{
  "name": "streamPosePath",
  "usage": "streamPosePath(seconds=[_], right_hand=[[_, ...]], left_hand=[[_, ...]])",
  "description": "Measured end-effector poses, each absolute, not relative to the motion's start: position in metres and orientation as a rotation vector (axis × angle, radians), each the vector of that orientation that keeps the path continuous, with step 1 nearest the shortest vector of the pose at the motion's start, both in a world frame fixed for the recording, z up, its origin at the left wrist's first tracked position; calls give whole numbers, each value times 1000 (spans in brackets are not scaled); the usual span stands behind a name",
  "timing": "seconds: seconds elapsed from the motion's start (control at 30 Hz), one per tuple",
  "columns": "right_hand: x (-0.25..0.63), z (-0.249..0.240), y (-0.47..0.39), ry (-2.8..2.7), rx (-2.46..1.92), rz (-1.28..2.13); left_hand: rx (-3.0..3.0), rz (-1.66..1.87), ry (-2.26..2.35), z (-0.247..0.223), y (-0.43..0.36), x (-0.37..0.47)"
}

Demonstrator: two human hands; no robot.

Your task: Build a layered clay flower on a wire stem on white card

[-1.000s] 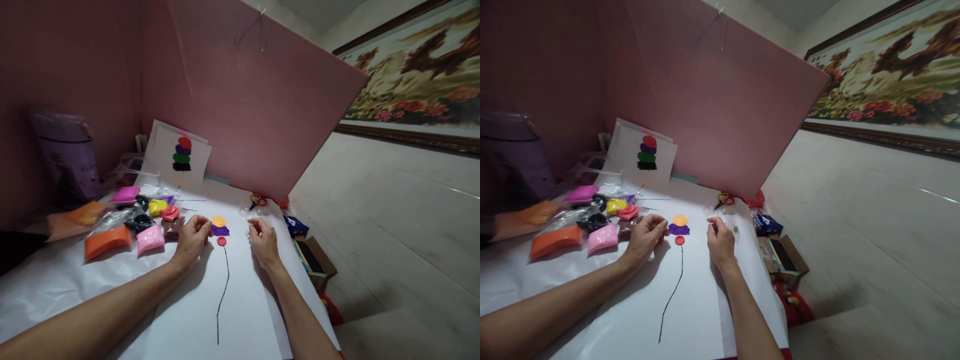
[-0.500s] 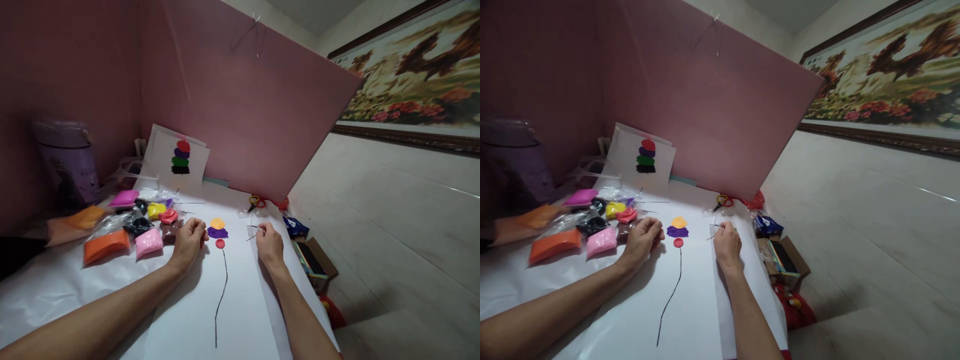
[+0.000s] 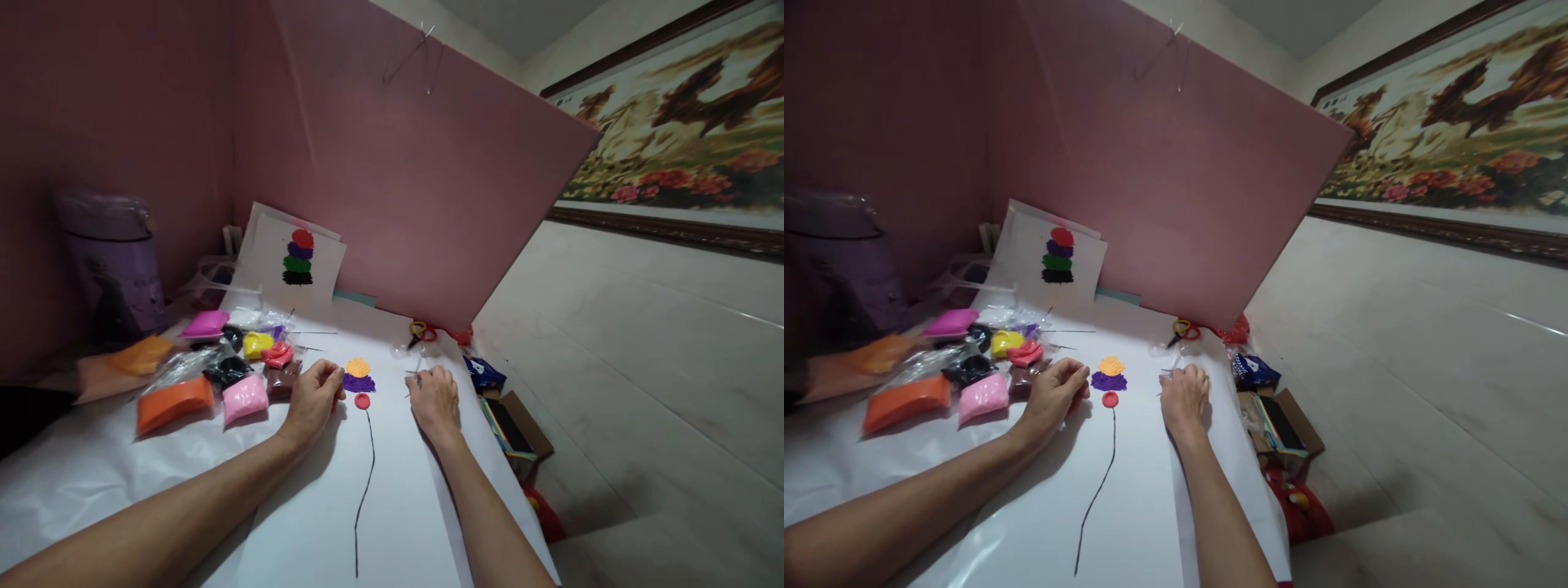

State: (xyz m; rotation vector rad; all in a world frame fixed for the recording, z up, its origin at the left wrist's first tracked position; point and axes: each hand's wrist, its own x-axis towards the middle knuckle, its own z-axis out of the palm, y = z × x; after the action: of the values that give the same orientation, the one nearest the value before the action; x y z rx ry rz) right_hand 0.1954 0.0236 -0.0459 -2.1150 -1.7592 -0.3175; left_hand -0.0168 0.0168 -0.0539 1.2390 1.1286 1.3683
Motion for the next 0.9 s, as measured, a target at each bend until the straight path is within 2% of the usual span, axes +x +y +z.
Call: streamPosePath(seconds=[0.27, 0.4, 0.5, 0.9], right_hand=[[186, -40, 19, -1675, -1945, -317], [167, -33, 0, -1829, -1410, 172], [153, -33, -11, -1904, -1200, 423], [148, -47, -7, -1553, -1146, 928]], left_hand=[[1256, 1351, 1140, -49, 12, -18], [1302, 1288, 995, -46, 8, -14], [1454, 1209, 868, -43, 5, -12], [1383, 1164, 947, -35, 4, -13]])
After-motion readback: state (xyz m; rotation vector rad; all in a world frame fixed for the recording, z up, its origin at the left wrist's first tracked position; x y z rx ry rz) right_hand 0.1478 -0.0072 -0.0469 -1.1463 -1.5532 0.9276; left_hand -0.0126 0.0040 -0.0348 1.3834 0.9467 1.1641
